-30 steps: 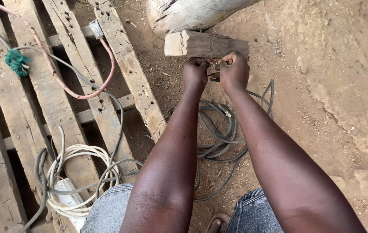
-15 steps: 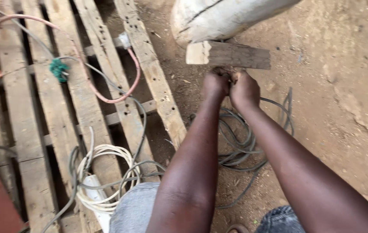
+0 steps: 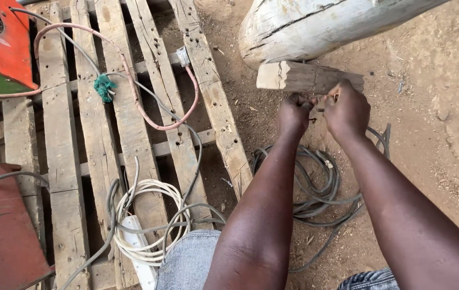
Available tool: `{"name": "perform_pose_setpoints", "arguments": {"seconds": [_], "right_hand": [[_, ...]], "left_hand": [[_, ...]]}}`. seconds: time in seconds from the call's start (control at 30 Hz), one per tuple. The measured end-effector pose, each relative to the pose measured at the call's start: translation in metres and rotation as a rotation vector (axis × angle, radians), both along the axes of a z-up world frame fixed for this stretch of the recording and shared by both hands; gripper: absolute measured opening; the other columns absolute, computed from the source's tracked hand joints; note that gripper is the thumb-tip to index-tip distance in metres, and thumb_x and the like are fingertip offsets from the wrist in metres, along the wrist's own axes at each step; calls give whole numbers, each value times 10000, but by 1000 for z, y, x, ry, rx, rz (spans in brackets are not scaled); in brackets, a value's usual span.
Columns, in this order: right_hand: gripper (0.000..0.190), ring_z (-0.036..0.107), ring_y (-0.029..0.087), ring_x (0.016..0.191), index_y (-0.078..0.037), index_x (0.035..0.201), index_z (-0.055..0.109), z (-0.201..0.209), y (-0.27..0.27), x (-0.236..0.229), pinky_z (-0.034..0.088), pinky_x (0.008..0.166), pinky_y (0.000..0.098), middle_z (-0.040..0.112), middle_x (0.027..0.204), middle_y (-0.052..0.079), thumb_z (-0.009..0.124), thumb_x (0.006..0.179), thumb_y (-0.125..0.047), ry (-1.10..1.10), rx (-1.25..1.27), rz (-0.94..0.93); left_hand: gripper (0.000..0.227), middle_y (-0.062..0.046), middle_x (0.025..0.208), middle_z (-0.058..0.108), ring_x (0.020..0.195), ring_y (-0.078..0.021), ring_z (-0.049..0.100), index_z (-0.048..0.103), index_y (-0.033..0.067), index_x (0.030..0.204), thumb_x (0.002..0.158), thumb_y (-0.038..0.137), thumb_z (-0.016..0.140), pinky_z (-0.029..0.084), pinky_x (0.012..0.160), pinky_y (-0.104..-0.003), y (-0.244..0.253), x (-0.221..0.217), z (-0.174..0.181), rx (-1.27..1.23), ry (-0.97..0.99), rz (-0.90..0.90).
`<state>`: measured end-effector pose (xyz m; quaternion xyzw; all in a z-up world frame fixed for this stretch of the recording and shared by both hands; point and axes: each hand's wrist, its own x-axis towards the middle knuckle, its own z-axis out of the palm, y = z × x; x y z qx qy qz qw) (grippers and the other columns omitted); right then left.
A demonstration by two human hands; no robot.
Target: Stripping insulation from electrical wires and twisting the conductors together to form a connection
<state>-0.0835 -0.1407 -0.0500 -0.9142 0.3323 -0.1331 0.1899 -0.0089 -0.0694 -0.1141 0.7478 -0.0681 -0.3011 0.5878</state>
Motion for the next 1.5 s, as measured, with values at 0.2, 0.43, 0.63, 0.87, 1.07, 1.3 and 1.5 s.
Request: {"name": "perform_pose_setpoints", "arguments": {"seconds": [0.2, 0.43, 0.63, 0.87, 1.07, 1.3, 1.5], "right_hand": [[149, 716, 489, 942, -55, 962, 682, -40, -7, 1, 537, 838, 601, 718, 863, 242, 638, 1043, -171, 44, -7, -54], [214, 683, 452, 1057, -179, 1125, 740, -66, -15, 0, 533, 931, 599, 752, 1014, 167, 571, 994, -192, -95, 171, -85], [132, 714, 431, 984, -122, 1031, 705, -75, -20, -8, 567, 826, 566, 745, 945, 161, 645, 918, -88, -173, 177, -22], [109, 707, 456, 953, -106, 1024, 682, -72, -15, -6, 564, 797, 620, 722, 914, 195, 614, 942, -83, -84, 95, 2], [154, 732, 381, 926, -107, 1053, 732, -53, -13, -5, 582, 810, 502, 744, 943, 153, 660, 933, -40, -88, 165, 23], [122, 716, 362, 967, -130, 1022, 734, -69, -25, -1, 562, 837, 497, 725, 940, 131, 707, 904, -116, -221, 254, -111], [120, 692, 189, 857, -145, 1036, 770, -88, -27, -1, 556, 847, 351, 735, 1006, 86, 712, 936, -112, -376, 482, -138]], "left_hand": [[286, -142, 858, 731, 971, -341, 719, 756, 166, 945, 818, 422, 773, 550, 852, -449, 13, -2, 26, 35, 21, -4], [242, -159, 788, 732, 895, -356, 752, 729, 166, 921, 902, 403, 685, 572, 779, -502, -14, 3, -18, 103, -62, 21], [277, -106, 782, 674, 764, -181, 647, 670, -2, 934, 1030, 253, 624, 605, 673, -326, -27, -5, -74, -458, 124, 141], [261, -42, 651, 617, 626, -105, 561, 632, 55, 799, 984, 233, 680, 544, 559, -251, -26, 6, -83, -515, 101, 117], [349, -123, 1114, 588, 1097, -343, 595, 713, 158, 966, 867, 480, 807, 517, 935, -473, -13, 1, -30, 110, -140, 159], [303, -109, 911, 706, 942, -339, 705, 654, 184, 955, 876, 463, 743, 504, 852, -462, -10, -10, 4, 158, -90, 174], [311, -112, 789, 704, 695, -266, 729, 653, 150, 938, 814, 373, 830, 550, 700, -392, -13, -4, -10, 75, -87, 159]]}}
